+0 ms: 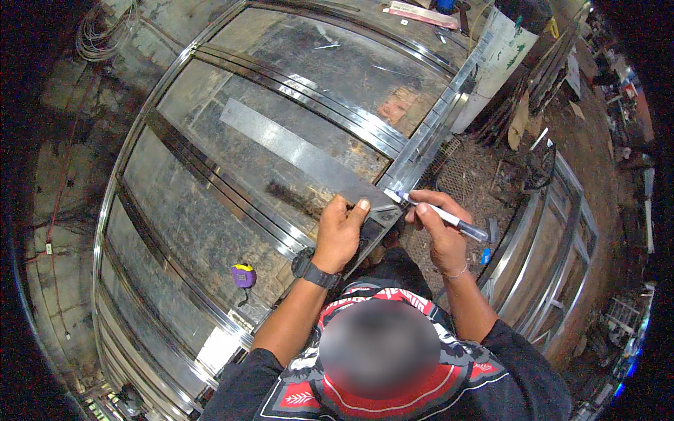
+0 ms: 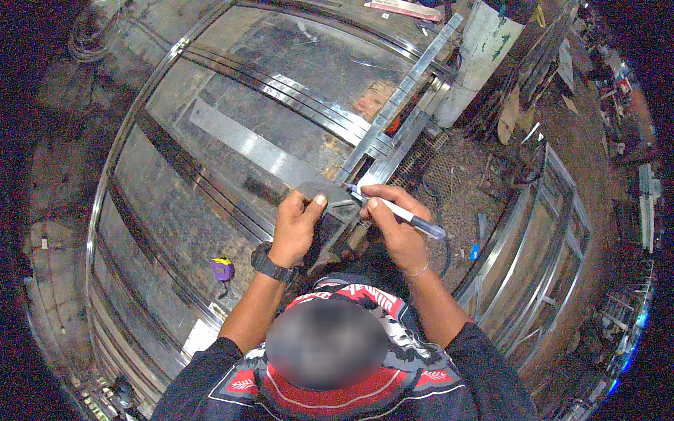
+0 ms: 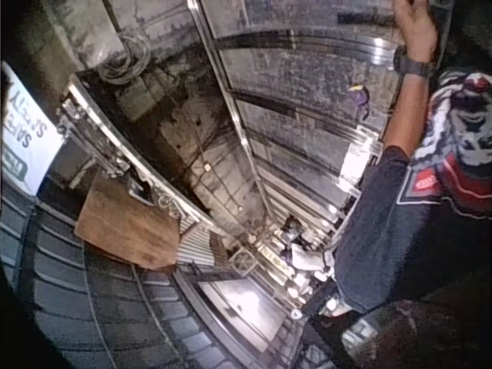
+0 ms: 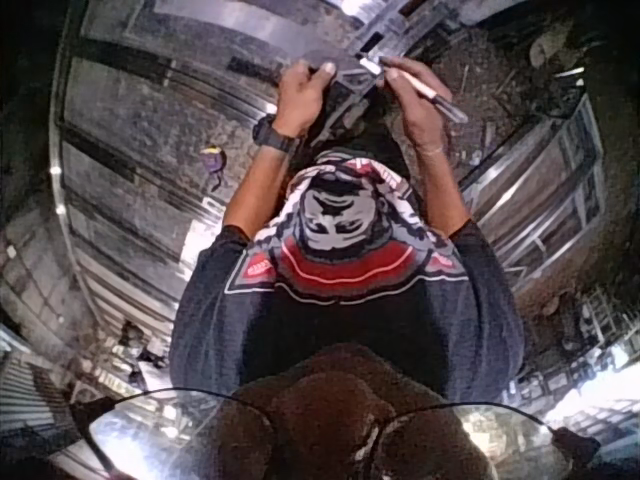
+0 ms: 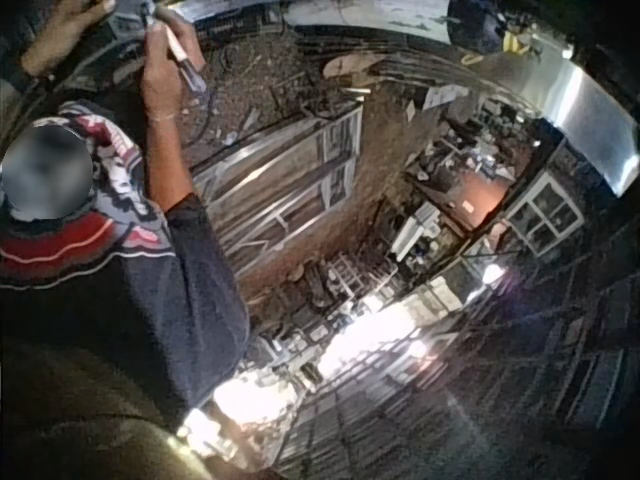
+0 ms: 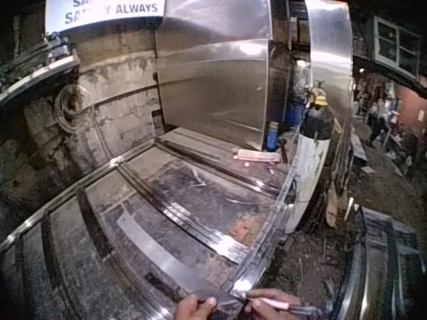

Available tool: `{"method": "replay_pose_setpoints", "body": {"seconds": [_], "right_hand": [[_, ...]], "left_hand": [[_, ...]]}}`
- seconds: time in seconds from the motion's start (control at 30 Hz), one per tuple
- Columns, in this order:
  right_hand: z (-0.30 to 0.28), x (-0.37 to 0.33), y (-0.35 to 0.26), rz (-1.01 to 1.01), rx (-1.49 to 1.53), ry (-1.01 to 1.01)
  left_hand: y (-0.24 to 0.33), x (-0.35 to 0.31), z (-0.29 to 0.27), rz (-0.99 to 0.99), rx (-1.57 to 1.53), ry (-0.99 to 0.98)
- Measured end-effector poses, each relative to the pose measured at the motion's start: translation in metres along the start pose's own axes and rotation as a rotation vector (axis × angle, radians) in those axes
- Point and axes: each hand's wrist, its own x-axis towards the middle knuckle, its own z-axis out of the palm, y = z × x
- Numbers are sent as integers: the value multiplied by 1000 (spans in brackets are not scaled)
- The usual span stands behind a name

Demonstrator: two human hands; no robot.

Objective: The person measures a metal frame with a tape measure and marks it with a marker. They then use a try square to draw straight lines along the metal surface. The person repeats the measuring and marking process on different sections of the frame.

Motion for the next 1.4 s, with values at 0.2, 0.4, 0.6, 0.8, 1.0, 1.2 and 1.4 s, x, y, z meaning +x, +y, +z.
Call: {"method": "replay_pose_setpoints", "body": {"seconds": [0.2,0.4,0.6,0.8,1.0,1.2,1.4], "right_hand": [[5,6,1,30,-16,-59],[4,5,3,42,-71,-66],[-10,-5,1,-24,-198,-32],[0,-10,40,120,87,126],[42,-21,53,395,300,60],[40,-22,55,481,531,-6],[49,-33,74,649,210,-8]], "left_hand": [[-8,2,-5,-1,133,3],[-1,0,0,21,59,25],[-12,4,-8,-11,143,17],[-15,5,-5,-15,52,3],[3,1,-8,-146,-53,-24],[24,-5,-38,-274,-223,-156],[11,-12,-49,-335,-170,-45]]}}
